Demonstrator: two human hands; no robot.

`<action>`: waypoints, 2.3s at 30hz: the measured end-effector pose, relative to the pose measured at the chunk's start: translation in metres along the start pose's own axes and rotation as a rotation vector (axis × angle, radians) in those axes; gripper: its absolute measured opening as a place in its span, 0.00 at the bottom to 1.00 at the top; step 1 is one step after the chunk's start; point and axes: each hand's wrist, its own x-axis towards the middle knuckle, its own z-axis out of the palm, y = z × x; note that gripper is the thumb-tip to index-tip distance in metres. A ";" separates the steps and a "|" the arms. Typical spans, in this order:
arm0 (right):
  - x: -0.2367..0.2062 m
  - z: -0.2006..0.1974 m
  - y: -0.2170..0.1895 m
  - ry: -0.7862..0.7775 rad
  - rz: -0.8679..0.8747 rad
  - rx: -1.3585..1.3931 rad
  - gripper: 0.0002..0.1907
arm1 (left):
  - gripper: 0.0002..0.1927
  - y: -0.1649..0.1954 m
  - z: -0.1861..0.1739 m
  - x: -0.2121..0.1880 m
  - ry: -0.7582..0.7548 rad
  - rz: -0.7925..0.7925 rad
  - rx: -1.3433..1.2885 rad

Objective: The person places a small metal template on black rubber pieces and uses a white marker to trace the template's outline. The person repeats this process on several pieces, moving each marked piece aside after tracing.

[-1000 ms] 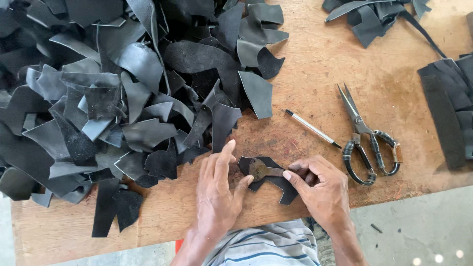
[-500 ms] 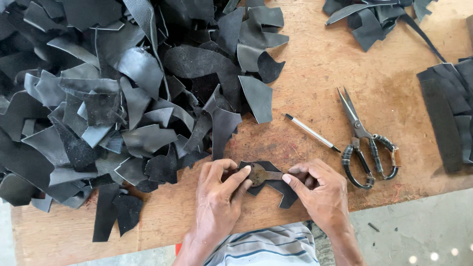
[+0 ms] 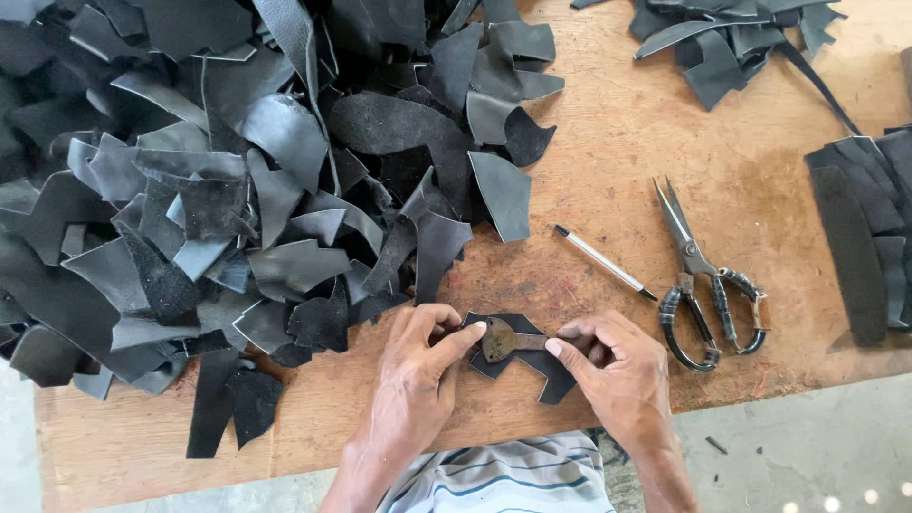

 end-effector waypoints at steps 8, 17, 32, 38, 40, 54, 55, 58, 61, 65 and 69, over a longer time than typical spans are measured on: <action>0.000 -0.002 0.001 -0.029 0.009 0.021 0.09 | 0.12 0.018 0.014 0.004 0.171 0.006 0.135; 0.000 -0.002 0.001 -0.035 0.037 0.062 0.09 | 0.11 0.019 0.011 0.007 0.133 -0.042 0.117; -0.006 0.005 0.007 -0.008 -0.135 0.082 0.10 | 0.11 0.014 0.013 0.005 0.140 -0.037 0.106; 0.002 -0.004 0.012 -0.059 -0.091 0.024 0.09 | 0.24 0.016 0.035 -0.004 0.102 0.208 0.234; 0.012 -0.013 0.013 0.037 -0.173 -0.016 0.08 | 0.20 0.017 0.039 -0.008 0.001 0.242 0.260; 0.045 -0.029 0.013 -0.004 -0.144 -0.006 0.11 | 0.39 0.059 0.089 -0.024 -0.378 0.126 0.694; 0.045 -0.029 0.014 -0.049 -0.114 0.117 0.09 | 0.38 0.059 0.090 -0.024 -0.330 0.123 0.680; 0.044 -0.025 0.011 -0.175 -0.047 0.367 0.09 | 0.38 0.059 0.090 -0.023 -0.257 0.130 0.643; 0.038 -0.016 0.004 -0.193 -0.087 0.417 0.09 | 0.37 0.059 0.092 -0.021 -0.303 0.131 0.697; 0.035 -0.006 -0.005 -0.273 -0.216 0.416 0.09 | 0.35 0.062 0.098 -0.017 -0.379 0.133 0.754; 0.032 0.000 -0.013 -0.249 -0.275 0.351 0.10 | 0.34 0.067 0.102 -0.014 -0.425 0.137 0.835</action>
